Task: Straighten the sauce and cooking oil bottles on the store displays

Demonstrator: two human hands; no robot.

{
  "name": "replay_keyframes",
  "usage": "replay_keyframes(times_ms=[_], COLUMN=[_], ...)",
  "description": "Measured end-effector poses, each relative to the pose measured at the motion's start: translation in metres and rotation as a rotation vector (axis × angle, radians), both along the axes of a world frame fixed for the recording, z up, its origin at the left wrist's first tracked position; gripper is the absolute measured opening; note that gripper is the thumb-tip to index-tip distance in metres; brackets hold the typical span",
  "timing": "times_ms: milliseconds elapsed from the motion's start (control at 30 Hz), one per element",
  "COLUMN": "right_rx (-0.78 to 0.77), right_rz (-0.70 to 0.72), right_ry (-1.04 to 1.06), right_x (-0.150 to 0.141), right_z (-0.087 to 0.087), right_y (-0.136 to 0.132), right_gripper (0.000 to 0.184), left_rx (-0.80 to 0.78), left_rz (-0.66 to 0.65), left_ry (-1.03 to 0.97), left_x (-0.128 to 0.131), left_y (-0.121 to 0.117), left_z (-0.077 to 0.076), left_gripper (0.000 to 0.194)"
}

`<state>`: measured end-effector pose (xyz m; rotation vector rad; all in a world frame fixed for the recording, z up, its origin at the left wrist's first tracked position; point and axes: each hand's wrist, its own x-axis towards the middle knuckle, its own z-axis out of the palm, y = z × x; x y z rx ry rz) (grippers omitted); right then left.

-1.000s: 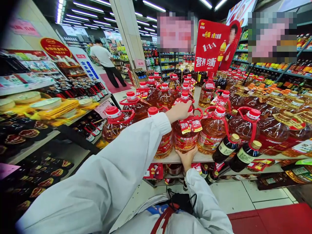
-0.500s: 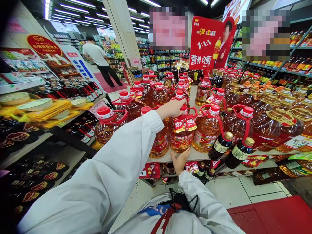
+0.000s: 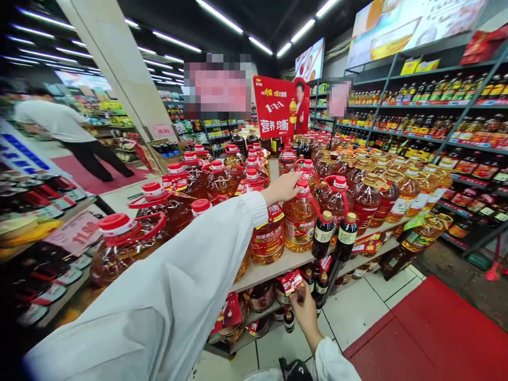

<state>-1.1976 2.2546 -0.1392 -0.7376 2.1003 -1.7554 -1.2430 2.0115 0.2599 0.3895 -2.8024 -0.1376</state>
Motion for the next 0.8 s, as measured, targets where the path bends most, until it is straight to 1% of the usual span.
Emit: replay_keyframes(times_ms=[67,133,167,200,233,267,333,433,500,567,600,667,700,733,767,800], right_rx=[0.033,0.065,0.07,0.068,0.061,0.05,0.021,-0.072,-0.132,-0.212,-0.242,-0.265,-0.257,-0.242,-0.215,-0.175], right_rz=[-0.008,-0.039,-0.058,-0.08,-0.097,-0.125,-0.199,-0.326,-0.302,-0.231,-0.178,-0.031,0.073,0.185,0.299,0.407], right_ry=[0.009,0.046,0.078,0.123,0.186,0.266,0.474,0.765,0.886,0.963,0.997,1.03,1.028,1.014,0.989,0.957], right_x=[0.006,0.002,-0.003,-0.012,-0.022,-0.035,-0.063,-0.11,-0.142,-0.176,-0.193,-0.228,-0.244,-0.259,-0.271,-0.282], right_z=[-0.009,-0.008,-0.002,0.008,0.022,0.04,0.084,0.163,0.218,0.272,0.296,0.338,0.355,0.367,0.375,0.378], right_y=[0.019,0.031,0.034,0.036,0.035,0.033,0.025,0.013,0.008,0.004,0.0,-0.013,-0.025,-0.039,-0.057,-0.077], right_gripper=[0.062,0.065,0.066,0.067,0.067,0.066,0.067,0.068,0.068,0.07,0.071,0.072,0.07,0.067,0.066,0.066], left_rx=[0.037,0.058,0.065,0.07,0.071,0.069,0.067,0.078,0.09,0.091,0.082,0.045,0.028,0.029,0.058,0.121], left_rz=[-0.006,0.003,0.013,0.028,0.046,0.068,0.117,0.183,0.223,0.278,0.306,0.33,0.308,0.261,0.204,0.145], left_ry=[-0.027,-0.034,-0.031,-0.024,-0.012,-0.003,-0.005,-0.041,-0.068,-0.063,-0.029,0.123,0.224,0.333,0.431,0.497], left_x=[-0.01,-0.018,-0.021,-0.024,-0.028,-0.031,-0.038,-0.047,-0.049,-0.047,-0.044,-0.033,-0.025,-0.017,-0.01,-0.003], left_y=[0.005,0.009,0.01,0.012,0.014,0.015,0.014,0.007,0.004,0.009,0.016,0.037,0.052,0.068,0.085,0.102], left_z=[-0.008,-0.014,-0.017,-0.019,-0.021,-0.022,-0.023,-0.02,-0.017,-0.014,-0.015,-0.02,-0.028,-0.039,-0.054,-0.074], left_gripper=[0.044,0.04,0.039,0.039,0.039,0.039,0.042,0.05,0.053,0.049,0.046,0.039,0.036,0.034,0.031,0.028])
